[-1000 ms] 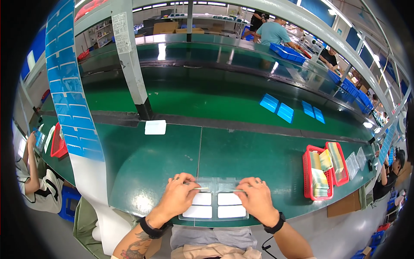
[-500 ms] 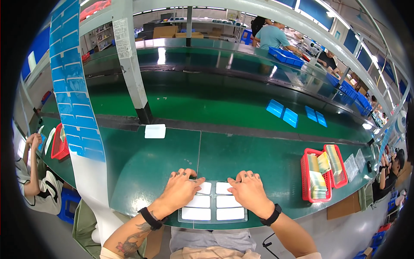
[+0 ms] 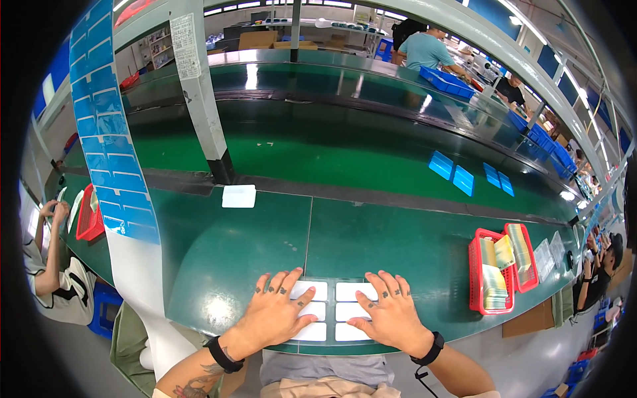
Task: Applying blue protective adhesive films to white rectangular electronic components on an assembly line conveyor.
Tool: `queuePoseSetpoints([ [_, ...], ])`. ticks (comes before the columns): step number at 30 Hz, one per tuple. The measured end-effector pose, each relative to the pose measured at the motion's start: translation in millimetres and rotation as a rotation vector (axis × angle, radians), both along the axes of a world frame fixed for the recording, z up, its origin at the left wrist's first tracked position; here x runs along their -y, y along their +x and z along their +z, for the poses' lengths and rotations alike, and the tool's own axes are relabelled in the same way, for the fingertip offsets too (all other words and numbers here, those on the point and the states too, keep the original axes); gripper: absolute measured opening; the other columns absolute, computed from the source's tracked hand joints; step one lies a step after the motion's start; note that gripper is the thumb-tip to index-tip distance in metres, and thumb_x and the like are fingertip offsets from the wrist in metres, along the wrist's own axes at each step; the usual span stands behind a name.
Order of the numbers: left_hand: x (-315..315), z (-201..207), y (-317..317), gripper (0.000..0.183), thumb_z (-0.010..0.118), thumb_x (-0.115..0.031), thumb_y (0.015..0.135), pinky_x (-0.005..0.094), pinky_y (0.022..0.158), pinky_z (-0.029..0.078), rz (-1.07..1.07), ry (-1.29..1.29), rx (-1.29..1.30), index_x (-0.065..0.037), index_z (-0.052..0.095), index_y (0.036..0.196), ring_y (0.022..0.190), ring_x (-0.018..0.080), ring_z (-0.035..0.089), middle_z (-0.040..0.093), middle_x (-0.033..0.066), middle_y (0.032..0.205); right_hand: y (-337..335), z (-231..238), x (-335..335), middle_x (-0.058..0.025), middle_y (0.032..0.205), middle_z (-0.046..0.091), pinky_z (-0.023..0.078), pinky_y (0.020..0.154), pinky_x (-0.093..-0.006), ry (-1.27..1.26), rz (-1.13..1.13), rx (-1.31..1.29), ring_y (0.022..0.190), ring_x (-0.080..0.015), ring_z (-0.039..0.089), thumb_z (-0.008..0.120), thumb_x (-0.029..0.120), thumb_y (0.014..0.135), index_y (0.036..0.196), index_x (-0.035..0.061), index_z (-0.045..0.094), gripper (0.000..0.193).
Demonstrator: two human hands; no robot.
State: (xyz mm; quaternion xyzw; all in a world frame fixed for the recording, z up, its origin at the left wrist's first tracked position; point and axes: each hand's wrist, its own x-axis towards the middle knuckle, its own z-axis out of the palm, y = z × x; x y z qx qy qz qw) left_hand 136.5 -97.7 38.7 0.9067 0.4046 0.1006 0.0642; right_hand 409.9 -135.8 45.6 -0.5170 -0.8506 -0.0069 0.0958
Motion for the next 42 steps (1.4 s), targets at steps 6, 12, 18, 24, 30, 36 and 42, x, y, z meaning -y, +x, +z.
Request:
queuePoseSetpoints([
  [6,11,-1,6,0.060,0.063,-0.047,0.094,0.0574,0.112,0.030,-0.029,-0.024,-0.018,-0.008,0.058,0.140,0.125,0.0289,0.054,0.059,0.0126,0.136,-17,-12,8,-0.0153,0.132,0.063,0.032,0.111,-0.0592,-0.040,0.057,0.023,0.127,-0.0357,0.054,0.066,0.058,0.089,0.124,0.0025,0.067,0.065],
  [12,8,-7,1,0.058,0.064,-0.044,0.094,0.0571,0.112,0.031,-0.024,-0.071,0.077,-0.007,0.058,0.139,0.122,0.0283,0.057,0.062,0.0107,0.134,-2,-1,-2,-0.0194,0.135,0.063,0.030,0.115,-0.0618,-0.321,0.015,-0.220,0.128,-0.0319,0.058,0.062,0.056,0.092,0.129,-0.0003,0.064,0.067],
  [18,52,-7,4,0.065,0.067,-0.050,0.089,0.0568,0.111,0.032,-0.011,0.019,-0.036,-0.007,0.059,0.136,0.126,0.0288,0.055,0.060,0.0128,0.136,-17,-7,39,-0.0139,0.136,0.063,0.031,0.113,-0.0654,-0.131,0.104,-0.080,0.128,-0.0303,0.059,0.067,0.059,0.088,0.131,0.0035,0.063,0.071],
  [24,55,-12,2,0.065,0.065,-0.053,0.090,0.0542,0.109,0.034,-0.015,-0.007,0.011,-0.006,0.059,0.136,0.127,0.0284,0.055,0.060,0.0123,0.138,-16,-14,40,-0.0111,0.136,0.064,0.032,0.113,-0.0644,-0.136,0.052,-0.161,0.125,-0.0303,0.062,0.069,0.059,0.088,0.129,0.0090,0.066,0.065],
  [30,50,-21,-2,0.066,0.068,-0.051,0.087,0.0552,0.111,0.033,-0.005,-0.040,0.089,-0.009,0.060,0.137,0.127,0.0292,0.056,0.062,0.0114,0.135,-6,-6,35,-0.0143,0.138,0.063,0.028,0.117,-0.0624,-0.303,0.047,-0.219,0.131,-0.0312,0.058,0.064,0.055,0.092,0.133,0.0054,0.063,0.064],
  [36,69,-20,-6,0.066,0.067,-0.053,0.088,0.0572,0.112,0.030,-0.031,0.018,0.068,-0.011,0.059,0.138,0.127,0.0273,0.055,0.060,0.0093,0.137,-14,5,54,-0.0157,0.142,0.058,0.028,0.115,-0.0627,-0.260,0.082,-0.134,0.135,-0.0327,0.053,0.065,0.055,0.091,0.134,0.0041,0.060,0.067],
  [42,100,-29,-5,0.067,0.061,-0.060,0.091,0.0583,0.112,0.030,-0.004,0.051,0.031,-0.014,0.059,0.139,0.131,0.0249,0.053,0.058,0.0069,0.140,-35,-21,91,-0.0143,0.148,0.053,0.031,0.113,-0.0617,-0.143,0.062,-0.046,0.136,-0.0329,0.050,0.068,0.057,0.088,0.135,0.0048,0.060,0.071],
])
